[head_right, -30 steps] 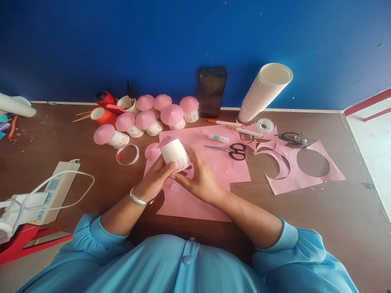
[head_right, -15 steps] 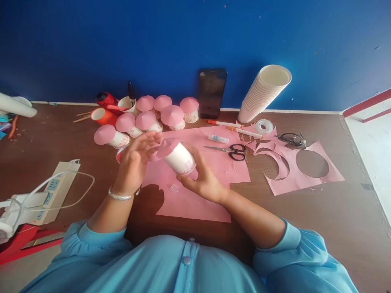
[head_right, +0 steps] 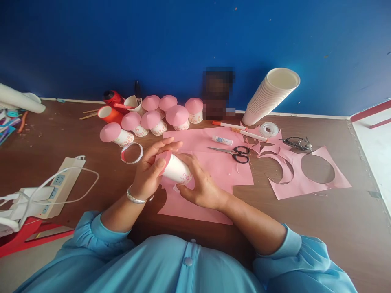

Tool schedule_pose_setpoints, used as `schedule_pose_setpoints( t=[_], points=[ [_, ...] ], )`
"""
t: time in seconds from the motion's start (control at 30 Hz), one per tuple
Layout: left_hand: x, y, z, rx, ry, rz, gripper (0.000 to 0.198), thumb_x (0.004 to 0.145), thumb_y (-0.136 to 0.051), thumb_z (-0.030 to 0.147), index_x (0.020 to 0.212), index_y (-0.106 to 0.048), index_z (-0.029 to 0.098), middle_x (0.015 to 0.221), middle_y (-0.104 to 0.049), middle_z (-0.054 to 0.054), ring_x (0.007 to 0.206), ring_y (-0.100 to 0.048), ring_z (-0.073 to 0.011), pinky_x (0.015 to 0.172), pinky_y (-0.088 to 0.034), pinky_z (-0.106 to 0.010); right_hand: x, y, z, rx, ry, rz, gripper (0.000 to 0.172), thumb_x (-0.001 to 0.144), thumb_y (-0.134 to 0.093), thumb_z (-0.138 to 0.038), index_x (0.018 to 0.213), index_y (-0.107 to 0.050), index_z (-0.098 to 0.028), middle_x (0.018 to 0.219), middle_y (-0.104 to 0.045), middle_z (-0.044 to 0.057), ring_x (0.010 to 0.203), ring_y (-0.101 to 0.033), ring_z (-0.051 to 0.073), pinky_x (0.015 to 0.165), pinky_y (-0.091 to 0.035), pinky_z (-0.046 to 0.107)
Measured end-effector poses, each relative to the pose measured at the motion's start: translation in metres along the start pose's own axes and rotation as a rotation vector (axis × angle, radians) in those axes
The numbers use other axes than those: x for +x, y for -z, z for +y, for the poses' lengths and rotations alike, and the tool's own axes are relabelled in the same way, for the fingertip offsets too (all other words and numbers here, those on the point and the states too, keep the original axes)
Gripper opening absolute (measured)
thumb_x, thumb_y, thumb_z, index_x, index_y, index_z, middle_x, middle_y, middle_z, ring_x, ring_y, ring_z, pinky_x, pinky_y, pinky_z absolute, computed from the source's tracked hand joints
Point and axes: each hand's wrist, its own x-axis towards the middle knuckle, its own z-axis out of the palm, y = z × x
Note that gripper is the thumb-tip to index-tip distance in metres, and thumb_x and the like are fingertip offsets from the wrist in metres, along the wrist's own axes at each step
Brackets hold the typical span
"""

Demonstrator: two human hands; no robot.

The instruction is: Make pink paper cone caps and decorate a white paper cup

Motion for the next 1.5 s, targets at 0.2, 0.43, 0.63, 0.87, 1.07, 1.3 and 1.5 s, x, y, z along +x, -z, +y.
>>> schedule_pose_setpoints(
  t=[0.2,0.43,0.63,0.87,1.07,1.3,1.5],
  points=[
    [0.003,0.003,-0.001,-0.034,0.010,-0.015,0.051,0.096,-0.068,0.047,0.142,-0.061,0.027,0.146,-0.068,-0.012,0.139,-0.059,-0.0295,0.116,-0.047,-0.047,0.000,0.000,0.000,0.016,0.002,-0.002,0.076,0.086,-0.068,-0.013,0.154,-0.037,-0.027,0.145,-0.054,0.013,0.137,-0.053,0.030,0.114,-0.050,0.052],
    [0.004,0.006,-0.004,-0.061,0.026,-0.159,0.057,0.097,-0.062,0.057,0.145,-0.061,0.026,0.151,-0.063,-0.012,0.146,-0.052,-0.0329,0.119,-0.044,-0.047,0.000,0.002,0.001,0.080,-0.048,0.007,0.072,0.086,-0.066,-0.013,0.152,-0.040,-0.027,0.145,-0.055,0.013,0.134,-0.056,0.030,0.111,-0.051,0.050],
    [-0.009,0.007,-0.014,-0.078,0.178,-0.162,0.090,0.071,-0.091,0.051,0.149,-0.053,0.029,0.145,-0.064,-0.011,0.135,-0.059,-0.0363,0.107,-0.055,-0.048,0.000,0.004,0.001,0.024,-0.056,0.091,0.070,0.090,-0.070,-0.023,0.152,-0.039,-0.028,0.146,-0.052,0.013,0.137,-0.052,0.033,0.114,-0.049,0.053],
    [-0.013,0.014,-0.014,0.203,0.242,0.053,0.048,0.075,-0.089,0.042,0.116,-0.074,0.023,0.119,-0.077,-0.010,0.120,-0.069,-0.0357,0.113,-0.053,-0.058,-0.004,-0.002,0.003,-0.192,-0.109,0.092,0.081,0.092,-0.070,-0.019,0.160,-0.030,-0.036,0.151,-0.042,0.013,0.143,-0.048,0.032,0.115,-0.052,0.054],
    [-0.001,0.052,-0.006,0.142,0.161,0.286,0.061,0.073,-0.090,0.041,0.126,-0.068,0.023,0.129,-0.075,-0.009,0.127,-0.069,-0.0330,0.114,-0.054,-0.054,-0.012,0.009,0.006,-0.141,-0.167,0.053,0.050,0.096,-0.065,-0.019,0.143,-0.052,-0.031,0.131,-0.059,0.010,0.110,-0.071,0.023,0.091,-0.065,0.046],
    [-0.013,0.088,-0.004,0.329,0.112,0.432,0.083,0.071,-0.092,0.041,0.142,-0.056,0.020,0.148,-0.064,-0.016,0.136,-0.063,-0.0364,0.115,-0.054,-0.051,-0.018,0.016,-0.002,-0.152,-0.199,-0.007,0.033,0.098,-0.063,-0.020,0.131,-0.060,-0.024,0.112,-0.069,0.008,0.096,-0.074,0.020,0.088,-0.065,0.041],
    [-0.038,0.129,-0.006,0.431,0.125,0.629,0.084,0.072,-0.090,0.032,0.147,-0.054,0.021,0.149,-0.064,-0.016,0.135,-0.065,-0.0336,0.119,-0.051,-0.050,-0.020,0.019,-0.005,-0.174,-0.236,-0.028,0.026,0.099,-0.061,-0.020,0.125,-0.063,-0.023,0.113,-0.072,0.008,0.091,-0.075,0.018,0.086,-0.063,0.038]
  ],
)
